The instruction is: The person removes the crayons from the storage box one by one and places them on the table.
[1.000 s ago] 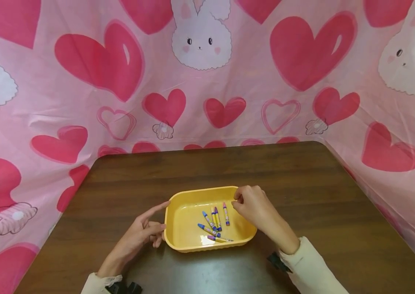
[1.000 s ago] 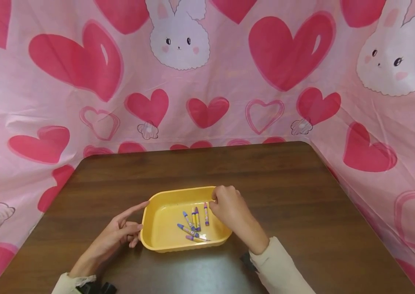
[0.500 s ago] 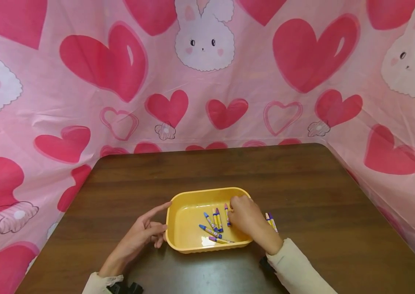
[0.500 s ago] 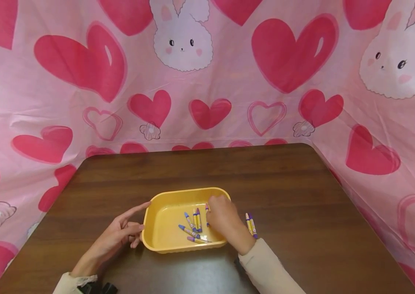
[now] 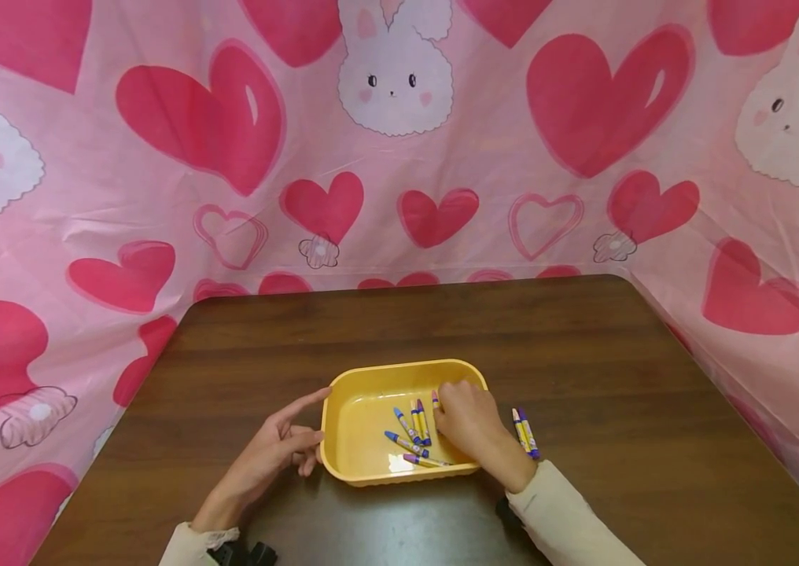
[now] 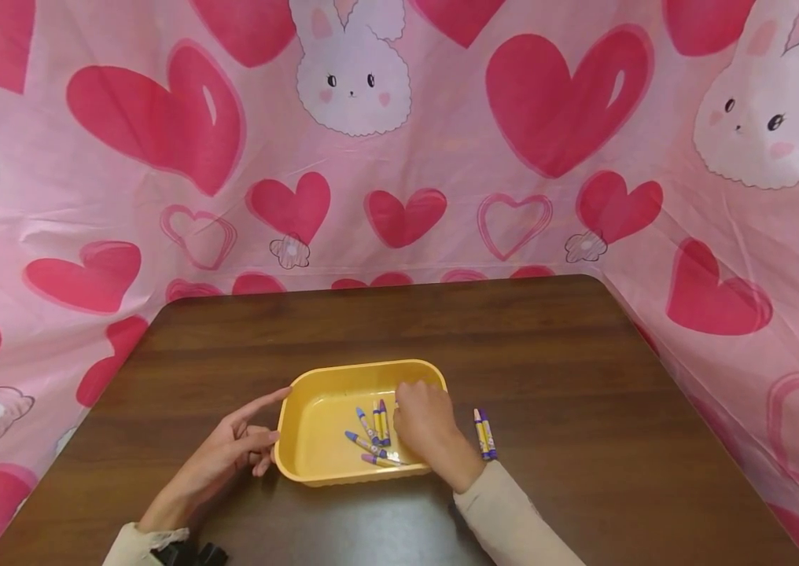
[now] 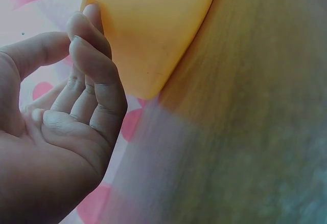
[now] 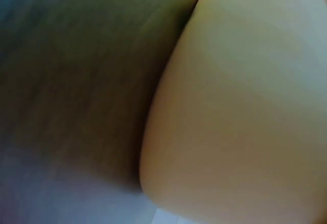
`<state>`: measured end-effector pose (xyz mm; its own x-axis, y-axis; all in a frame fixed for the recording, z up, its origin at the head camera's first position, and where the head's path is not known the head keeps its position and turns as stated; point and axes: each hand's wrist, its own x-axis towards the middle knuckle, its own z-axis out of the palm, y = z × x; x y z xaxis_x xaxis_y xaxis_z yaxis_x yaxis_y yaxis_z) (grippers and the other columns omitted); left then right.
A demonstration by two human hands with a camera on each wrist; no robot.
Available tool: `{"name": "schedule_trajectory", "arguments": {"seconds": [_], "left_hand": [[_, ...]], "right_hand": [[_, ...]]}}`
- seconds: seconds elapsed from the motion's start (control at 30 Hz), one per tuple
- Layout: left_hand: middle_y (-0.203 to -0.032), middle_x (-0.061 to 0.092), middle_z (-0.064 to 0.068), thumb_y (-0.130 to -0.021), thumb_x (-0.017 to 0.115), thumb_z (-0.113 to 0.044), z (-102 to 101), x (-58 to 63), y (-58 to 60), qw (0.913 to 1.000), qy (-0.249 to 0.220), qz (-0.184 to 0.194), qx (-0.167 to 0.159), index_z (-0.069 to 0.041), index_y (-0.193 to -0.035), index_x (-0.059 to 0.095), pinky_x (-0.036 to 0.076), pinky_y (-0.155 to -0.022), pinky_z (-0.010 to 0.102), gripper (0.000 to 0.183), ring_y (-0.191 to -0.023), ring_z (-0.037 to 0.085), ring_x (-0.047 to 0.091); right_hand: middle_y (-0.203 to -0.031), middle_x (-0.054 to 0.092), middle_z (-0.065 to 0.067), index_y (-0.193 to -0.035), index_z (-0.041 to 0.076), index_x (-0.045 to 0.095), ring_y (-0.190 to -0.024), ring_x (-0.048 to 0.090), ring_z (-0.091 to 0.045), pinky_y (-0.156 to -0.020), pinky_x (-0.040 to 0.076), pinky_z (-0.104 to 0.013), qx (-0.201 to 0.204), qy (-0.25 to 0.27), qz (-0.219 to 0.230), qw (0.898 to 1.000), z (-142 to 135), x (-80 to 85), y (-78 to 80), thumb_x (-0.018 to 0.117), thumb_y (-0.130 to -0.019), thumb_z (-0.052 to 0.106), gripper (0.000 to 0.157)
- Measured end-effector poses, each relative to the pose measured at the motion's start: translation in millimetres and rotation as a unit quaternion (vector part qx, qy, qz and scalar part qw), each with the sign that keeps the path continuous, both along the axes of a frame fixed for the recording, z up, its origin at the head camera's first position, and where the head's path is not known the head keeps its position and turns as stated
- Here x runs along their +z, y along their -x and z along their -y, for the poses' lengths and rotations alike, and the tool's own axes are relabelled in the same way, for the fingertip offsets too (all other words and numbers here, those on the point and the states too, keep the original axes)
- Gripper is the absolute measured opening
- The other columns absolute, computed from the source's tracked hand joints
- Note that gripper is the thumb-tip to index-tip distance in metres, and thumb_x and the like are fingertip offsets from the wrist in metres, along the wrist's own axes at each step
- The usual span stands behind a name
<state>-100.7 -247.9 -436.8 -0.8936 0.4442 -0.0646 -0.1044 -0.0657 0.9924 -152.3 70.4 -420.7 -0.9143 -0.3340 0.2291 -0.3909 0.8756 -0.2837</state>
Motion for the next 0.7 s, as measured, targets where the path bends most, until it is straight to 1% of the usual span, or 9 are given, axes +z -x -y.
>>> {"name": "schedule_trajectory", "arguments": {"seconds": [0.17,0.4,0.57,0.7], "left_hand": [[-0.073,0.067,0.014,-0.1,0.055,-0.003,-0.7,0.0,0.8,1.0,0.0,0.003,0.0,-0.006,-0.157,0.025,0.051,-0.054,0.026,0.064,-0.055,0.015,0.059],[-0.072,0.066,0.015,-0.1,0.056,-0.003,0.4,2.2,0.8,1.0,0.0,-0.002,-0.004,-0.005,-0.156,0.025,0.05,-0.054,0.026,0.064,-0.055,0.015,0.059],[-0.071,0.067,0.011,-0.1,0.054,-0.002,0.5,1.6,0.6,1.0,0.004,-0.003,-0.004,-0.004,-0.156,0.024,0.051,-0.054,0.026,0.064,-0.055,0.014,0.059],[-0.071,0.067,0.012,-0.1,0.055,-0.003,-0.5,1.0,0.0,1.0,0.001,0.001,-0.003,-0.004,-0.156,0.024,0.051,-0.054,0.026,0.064,-0.055,0.014,0.059]], "right_hand": [[-0.053,0.035,0.003,-0.052,0.015,0.044,-0.05,0.036,-0.013,-0.044,0.031,-0.03,0.017,0.005,0.002,1.0,0.3,-2.5,-0.6,0.076,-0.081,0.011,0.042],[-0.053,0.025,0.006,-0.051,0.015,0.042,-0.049,0.029,-0.011,-0.045,0.022,-0.026,0.028,0.029,0.022,0.999,1.2,-1.3,-1.8,0.07,-0.076,0.001,0.04],[-0.054,0.024,0.007,-0.052,0.017,0.038,-0.049,0.026,-0.01,-0.044,0.02,-0.026,0.03,0.029,0.031,0.999,0.8,-0.9,-2.8,0.067,-0.073,-0.001,0.04],[-0.055,0.025,0.006,-0.053,0.016,0.039,-0.049,0.027,-0.01,-0.044,0.02,-0.026,0.034,0.028,0.032,0.999,0.2,-1.5,-3.4,0.066,-0.073,-0.002,0.039]]}}
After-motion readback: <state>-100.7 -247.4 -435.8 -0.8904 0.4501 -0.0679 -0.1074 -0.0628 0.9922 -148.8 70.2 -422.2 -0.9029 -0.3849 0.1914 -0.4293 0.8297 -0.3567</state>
